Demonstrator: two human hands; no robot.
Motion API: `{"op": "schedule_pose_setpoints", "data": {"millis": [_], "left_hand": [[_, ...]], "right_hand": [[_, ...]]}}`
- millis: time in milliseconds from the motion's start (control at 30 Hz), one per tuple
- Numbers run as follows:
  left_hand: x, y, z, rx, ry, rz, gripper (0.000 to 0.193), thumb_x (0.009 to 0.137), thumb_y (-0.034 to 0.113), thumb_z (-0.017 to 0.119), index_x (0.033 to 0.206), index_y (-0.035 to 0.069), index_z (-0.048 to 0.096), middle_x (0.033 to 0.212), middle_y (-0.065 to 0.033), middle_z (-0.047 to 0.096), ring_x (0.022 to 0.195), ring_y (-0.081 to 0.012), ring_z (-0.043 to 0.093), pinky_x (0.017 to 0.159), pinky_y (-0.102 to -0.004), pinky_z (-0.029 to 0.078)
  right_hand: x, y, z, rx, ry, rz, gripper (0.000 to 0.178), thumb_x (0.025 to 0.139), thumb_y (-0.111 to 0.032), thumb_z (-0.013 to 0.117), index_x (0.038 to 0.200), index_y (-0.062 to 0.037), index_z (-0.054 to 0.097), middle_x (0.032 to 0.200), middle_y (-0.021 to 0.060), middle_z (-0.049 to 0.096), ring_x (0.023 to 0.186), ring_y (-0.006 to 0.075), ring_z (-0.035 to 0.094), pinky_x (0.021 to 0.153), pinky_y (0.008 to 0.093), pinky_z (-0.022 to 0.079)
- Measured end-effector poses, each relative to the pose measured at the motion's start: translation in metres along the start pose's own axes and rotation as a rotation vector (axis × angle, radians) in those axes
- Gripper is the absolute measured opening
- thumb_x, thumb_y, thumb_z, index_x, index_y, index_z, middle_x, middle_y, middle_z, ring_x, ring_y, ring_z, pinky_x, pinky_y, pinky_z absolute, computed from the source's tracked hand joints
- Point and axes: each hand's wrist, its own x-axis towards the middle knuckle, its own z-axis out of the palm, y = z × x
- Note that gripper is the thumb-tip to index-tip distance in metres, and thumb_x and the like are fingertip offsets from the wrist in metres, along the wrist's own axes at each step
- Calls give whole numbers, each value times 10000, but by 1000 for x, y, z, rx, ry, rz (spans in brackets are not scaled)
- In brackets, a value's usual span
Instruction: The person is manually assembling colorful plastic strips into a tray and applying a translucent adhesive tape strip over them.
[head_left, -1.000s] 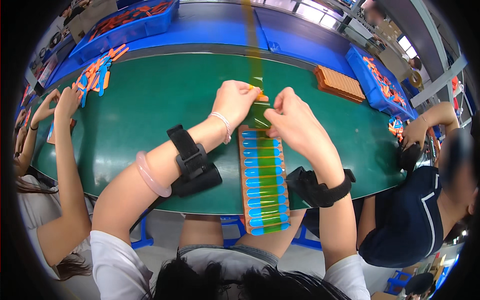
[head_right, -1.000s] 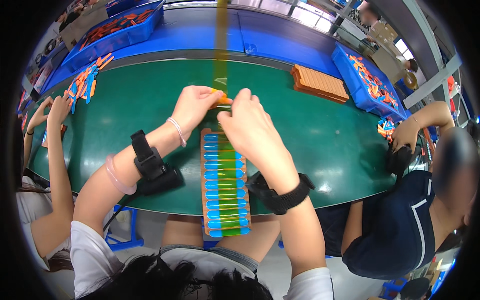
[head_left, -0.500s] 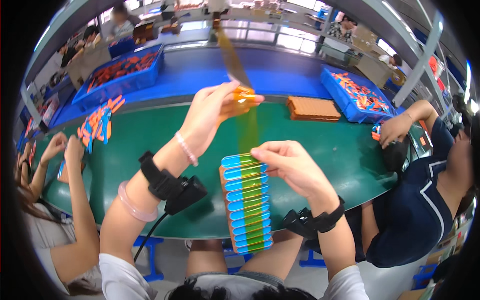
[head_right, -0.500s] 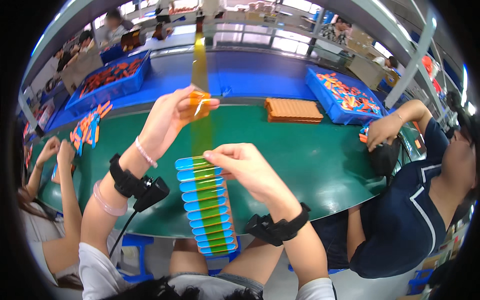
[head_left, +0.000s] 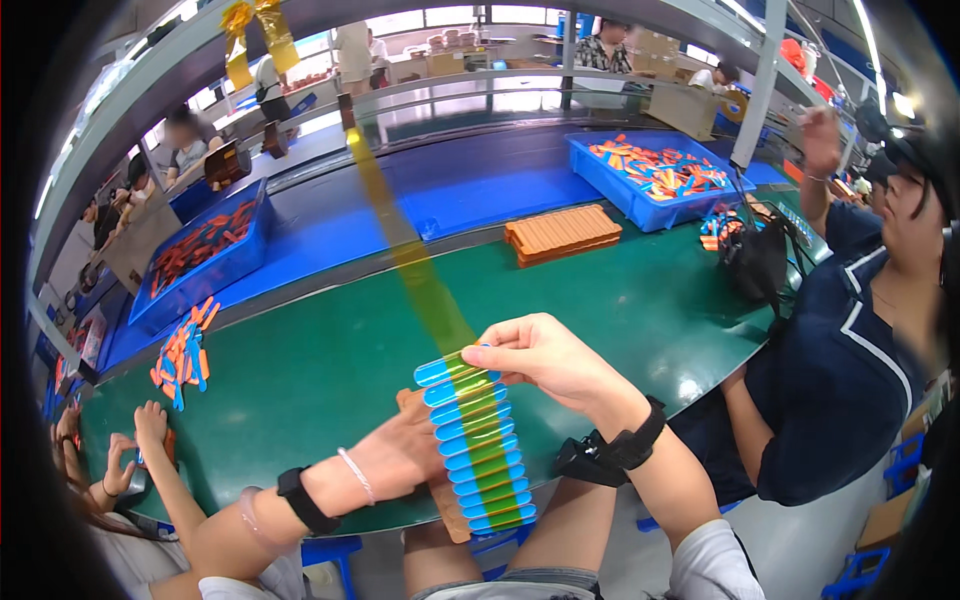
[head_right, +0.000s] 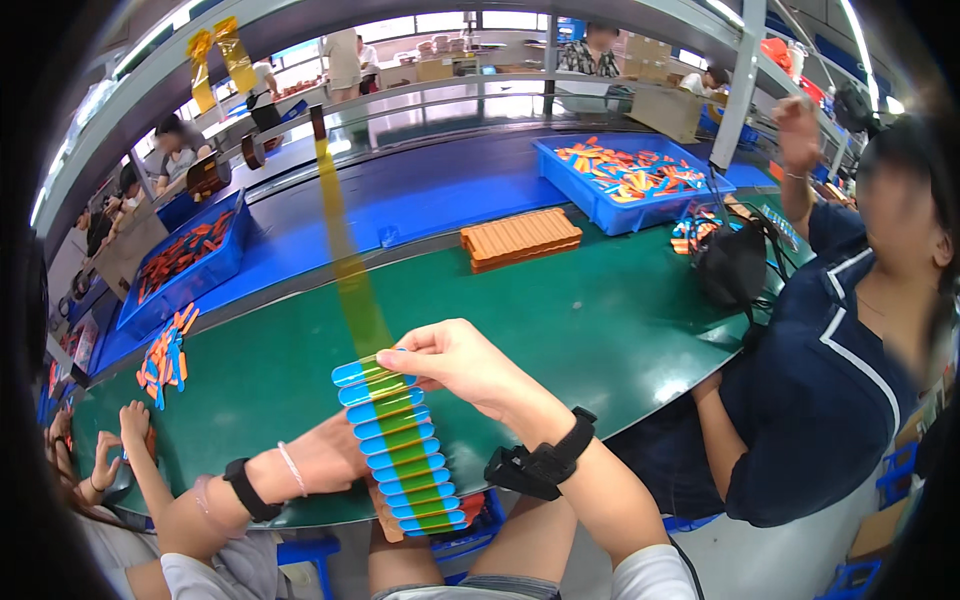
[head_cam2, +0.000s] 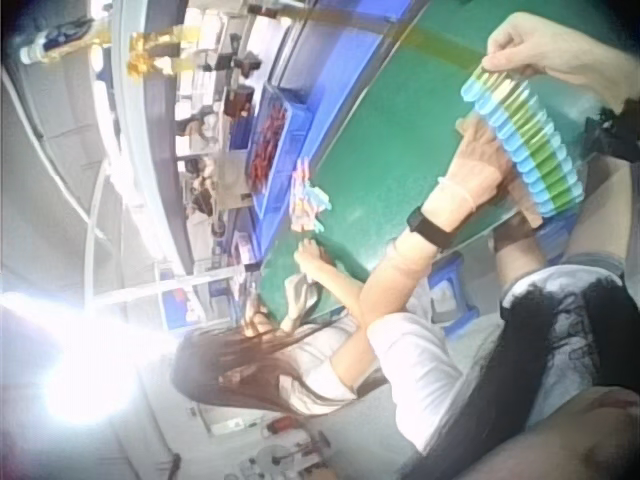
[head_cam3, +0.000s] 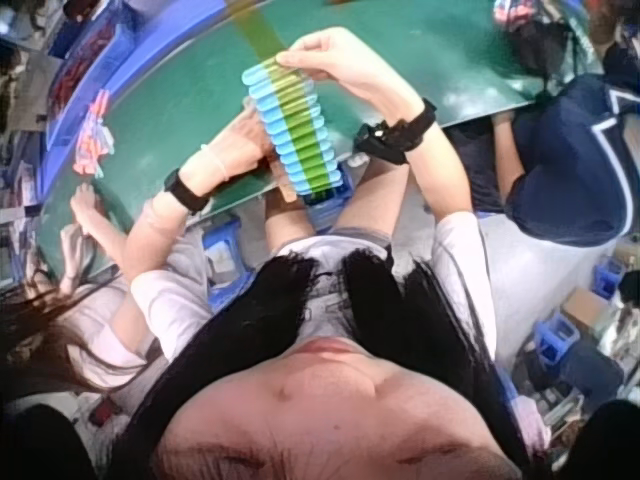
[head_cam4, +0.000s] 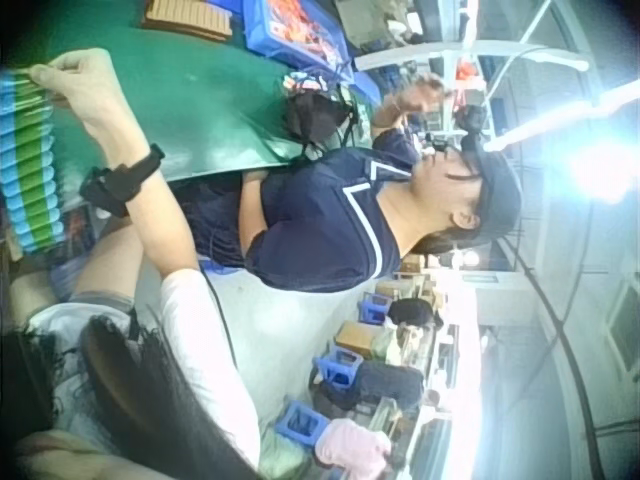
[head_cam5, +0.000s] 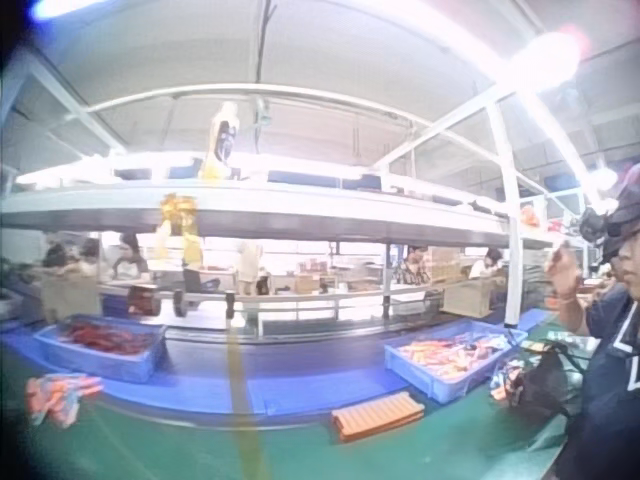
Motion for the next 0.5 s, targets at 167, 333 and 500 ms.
{"op": "schedule_pose_setpoints", "data": {"millis": [167,333,500], "left_hand": [[-5,-13,-22,26,-93,-131,497,547,27,547,1041,72,521,1140,-104,431,1127,-257,371,817,-389,428],[-51,-77,-32,77,-145,-536,591,558,39,605,1115,116,424,1098,-98,447,1052,-284,432,756,-382,462],[-132,-153,-40,122,-242,-1018,689,499,90,642,1143,104,397,1073,-138,472,1033,-322,440,842,-404,411]], "right_hand": [[-4,4,-4,-80,58,19,206,778,-237,596,760,-32,593,683,-8,567,594,28,464,560,174,367],[4,14,-4,-97,-10,78,218,783,-255,587,767,-37,596,682,-19,559,610,29,460,562,183,368],[5,17,3,-182,-57,80,288,802,-318,547,752,-39,596,645,-39,517,597,35,423,585,190,377]]}}
